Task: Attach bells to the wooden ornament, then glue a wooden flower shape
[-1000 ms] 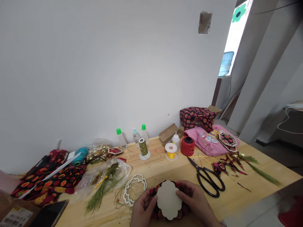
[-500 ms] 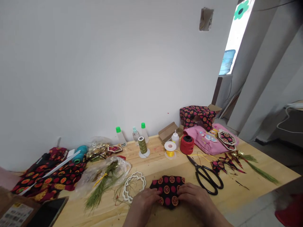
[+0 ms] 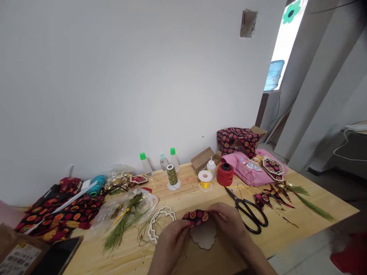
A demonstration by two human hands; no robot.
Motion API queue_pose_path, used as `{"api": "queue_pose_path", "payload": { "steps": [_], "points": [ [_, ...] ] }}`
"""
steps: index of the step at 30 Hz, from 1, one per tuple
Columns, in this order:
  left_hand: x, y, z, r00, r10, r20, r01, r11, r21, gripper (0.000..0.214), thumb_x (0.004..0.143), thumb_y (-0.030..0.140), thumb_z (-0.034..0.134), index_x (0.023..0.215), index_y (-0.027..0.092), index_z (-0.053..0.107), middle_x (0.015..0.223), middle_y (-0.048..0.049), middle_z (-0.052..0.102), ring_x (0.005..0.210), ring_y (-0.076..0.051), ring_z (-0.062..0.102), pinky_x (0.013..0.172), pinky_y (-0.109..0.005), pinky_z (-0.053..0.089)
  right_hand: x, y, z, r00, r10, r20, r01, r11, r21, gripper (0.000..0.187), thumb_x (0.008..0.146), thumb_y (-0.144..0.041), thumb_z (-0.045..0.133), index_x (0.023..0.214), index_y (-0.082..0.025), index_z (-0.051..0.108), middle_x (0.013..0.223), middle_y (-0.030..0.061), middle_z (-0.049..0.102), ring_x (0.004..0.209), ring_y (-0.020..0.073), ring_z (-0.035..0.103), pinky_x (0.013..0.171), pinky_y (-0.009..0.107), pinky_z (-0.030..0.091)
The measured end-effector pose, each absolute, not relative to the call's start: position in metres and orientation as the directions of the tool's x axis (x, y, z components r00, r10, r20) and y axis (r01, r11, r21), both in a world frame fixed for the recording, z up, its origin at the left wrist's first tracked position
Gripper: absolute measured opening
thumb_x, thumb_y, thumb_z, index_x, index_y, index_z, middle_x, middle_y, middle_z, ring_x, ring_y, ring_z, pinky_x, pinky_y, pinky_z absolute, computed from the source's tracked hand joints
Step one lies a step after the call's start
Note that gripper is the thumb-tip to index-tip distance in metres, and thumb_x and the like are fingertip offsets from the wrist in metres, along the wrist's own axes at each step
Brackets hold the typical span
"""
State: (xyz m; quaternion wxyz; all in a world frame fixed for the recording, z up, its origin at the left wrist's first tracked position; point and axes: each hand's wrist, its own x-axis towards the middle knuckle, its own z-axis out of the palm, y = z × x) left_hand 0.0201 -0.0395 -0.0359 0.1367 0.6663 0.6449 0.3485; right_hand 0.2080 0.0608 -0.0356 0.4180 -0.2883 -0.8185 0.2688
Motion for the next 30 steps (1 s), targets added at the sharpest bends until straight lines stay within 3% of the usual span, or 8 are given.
{"api": "queue_pose_path", "payload": {
  "steps": [5,13,24,27,30],
  "points": [
    [0.022,-0.032,-0.034,-0.233,0.962,0.144,0.608,0.028,0.794,0.024,0.079,0.03,0.039,0.087,0.023,0.061,0.088,-0.0016,0.067,0.082,-0.017,0.06,0.074,-0.027,0.046,0.199,0.068,-0.049,-0.359,0.844,0.398,0.242,0.496,-0.834,0.015,0.073,-0.015,0.047,0.078,-0.017,0.061,0.074,0.0045,0.066,0.067,0.0157,0.061,0.059,0.025,0.05],
    [0.023,-0.032,-0.039,-0.24,0.965,0.106,0.587,0.057,0.808,0.025,0.079,0.033,0.04,0.088,0.023,0.061,0.089,-0.0017,0.066,0.084,-0.018,0.059,0.076,-0.027,0.045,0.203,0.063,-0.052,-0.356,0.871,0.338,0.205,0.426,-0.881,0.017,0.073,-0.019,0.047,0.083,-0.017,0.061,0.078,0.0062,0.066,0.07,0.0171,0.062,0.061,0.027,0.051],
    [0.023,-0.038,-0.033,-0.196,0.961,0.195,0.619,-0.033,0.785,0.021,0.078,0.031,0.044,0.087,0.025,0.062,0.089,-0.0017,0.066,0.083,-0.017,0.058,0.076,-0.027,0.045,0.204,0.055,-0.039,-0.495,0.694,0.522,0.28,0.696,-0.661,0.019,0.075,-0.012,0.044,0.081,-0.02,0.061,0.073,0.0039,0.063,0.071,0.0161,0.056,0.063,0.028,0.045],
    [0.027,-0.041,-0.028,-0.214,0.954,0.209,0.547,-0.06,0.835,0.021,0.078,0.032,0.045,0.086,0.024,0.062,0.09,-0.0027,0.065,0.086,-0.018,0.057,0.078,-0.028,0.044,0.205,0.053,-0.034,-0.474,0.679,0.562,0.195,0.702,-0.685,0.017,0.076,-0.013,0.044,0.079,-0.02,0.059,0.071,0.0034,0.062,0.07,0.0156,0.055,0.063,0.027,0.045],
    [0.033,-0.036,-0.023,-0.352,0.925,0.143,0.368,-0.003,0.93,0.024,0.076,0.036,0.046,0.083,0.02,0.063,0.083,-0.0037,0.067,0.08,-0.019,0.059,0.074,-0.029,0.046,0.201,0.052,-0.031,-0.403,0.74,0.539,0.087,0.617,-0.782,0.013,0.078,-0.018,0.045,0.075,-0.019,0.058,0.071,0.0031,0.06,0.07,0.015,0.056,0.063,0.025,0.046]
  ]
}}
